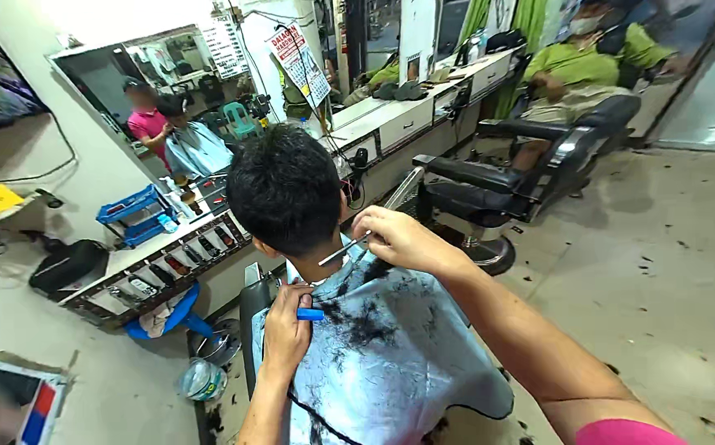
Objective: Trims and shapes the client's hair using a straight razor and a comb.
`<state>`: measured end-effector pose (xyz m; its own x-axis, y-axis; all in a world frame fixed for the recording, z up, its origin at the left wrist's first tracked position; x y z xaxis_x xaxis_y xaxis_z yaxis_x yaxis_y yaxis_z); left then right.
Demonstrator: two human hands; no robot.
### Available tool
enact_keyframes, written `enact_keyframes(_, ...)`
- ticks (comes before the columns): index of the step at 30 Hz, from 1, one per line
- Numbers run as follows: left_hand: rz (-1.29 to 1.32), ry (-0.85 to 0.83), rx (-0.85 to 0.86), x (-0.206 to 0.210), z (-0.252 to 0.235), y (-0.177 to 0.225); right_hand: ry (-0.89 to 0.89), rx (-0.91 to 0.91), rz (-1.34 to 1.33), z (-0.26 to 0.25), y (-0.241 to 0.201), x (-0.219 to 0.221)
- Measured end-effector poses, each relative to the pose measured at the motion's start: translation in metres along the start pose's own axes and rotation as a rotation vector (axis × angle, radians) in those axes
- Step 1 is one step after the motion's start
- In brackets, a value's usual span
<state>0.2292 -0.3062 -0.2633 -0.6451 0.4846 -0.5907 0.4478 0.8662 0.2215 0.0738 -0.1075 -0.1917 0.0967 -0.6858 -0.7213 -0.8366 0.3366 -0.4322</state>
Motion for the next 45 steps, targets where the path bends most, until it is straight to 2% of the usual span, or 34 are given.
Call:
enact_keyframes(4, -0.112, 0.032, -0.017, -0.001, -0.010, 0.015, 0.084, -0.012, -0.067, -0.009, 0.007, -0.007)
enact_keyframes(6, -0.127, 0.065, -0.022, 0.001, -0.014, 0.023, 0.041, -0.033, -0.062, -0.008, 0.012, 0.001)
enact_keyframes(9, -0.151, 0.097, -0.025, 0.003, -0.020, 0.032, -0.137, -0.042, -0.055, -0.008, 0.021, 0.013)
enact_keyframes(12, -0.179, 0.107, -0.030, 0.004, -0.023, 0.034, -0.086, -0.040, -0.195, -0.016, 0.034, 0.014)
enact_keyframes(14, -0.183, 0.090, -0.037, 0.005, -0.023, 0.034, -0.058, -0.038, -0.258, -0.020, 0.044, 0.021)
enact_keyframes(17, -0.191, 0.061, -0.044, 0.002, -0.023, 0.032, -0.136, -0.067, -0.336, -0.020, 0.051, 0.043)
enact_keyframes(20, -0.220, 0.051, -0.057, -0.008, -0.030, 0.028, -0.102, -0.020, -0.424, -0.022, 0.061, 0.052)
enact_keyframes(23, -0.213, -0.061, -0.079, -0.008, -0.035, 0.026, -0.143, 0.031, -0.441, -0.015, 0.074, 0.056)
enact_keyframes(26, -0.139, -0.121, -0.067, -0.022, -0.029, 0.024, 0.021, 0.166, -0.653, 0.001, 0.065, 0.033)
enact_keyframes(29, 0.111, 0.089, -0.078, -0.058, -0.017, 0.023, 0.135, 0.151, -0.803, 0.033, 0.013, 0.021)
enact_keyframes(32, 0.342, 0.203, -0.189, -0.097, 0.001, 0.024, 0.034, 0.018, -0.849, 0.055, -0.075, 0.047)
enact_keyframes(38, 0.608, 0.336, -0.229, -0.187, 0.067, -0.007, 0.060, -0.046, -0.704, 0.045, -0.231, 0.165)
enact_keyframes(42, 0.561, 0.458, -0.273, -0.252, 0.116, -0.046, 0.133, -0.033, -0.664, 0.024, -0.295, 0.246)
enact_keyframes(45, 0.531, 0.494, -0.332, -0.289, 0.142, -0.074, 0.098, -0.009, -0.626, 0.011, -0.327, 0.284)
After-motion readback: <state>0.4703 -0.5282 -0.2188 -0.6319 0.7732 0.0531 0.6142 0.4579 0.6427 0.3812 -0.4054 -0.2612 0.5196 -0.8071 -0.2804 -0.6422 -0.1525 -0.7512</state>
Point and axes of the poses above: each hand's wrist, its own z-axis away from the middle knuckle, its own x-axis out of the palm, y = z × x, the point moved 6 cm from there along -z, towards the middle knuckle, and after that the axes turned 10 degrees about x, right-handed, at the moved point
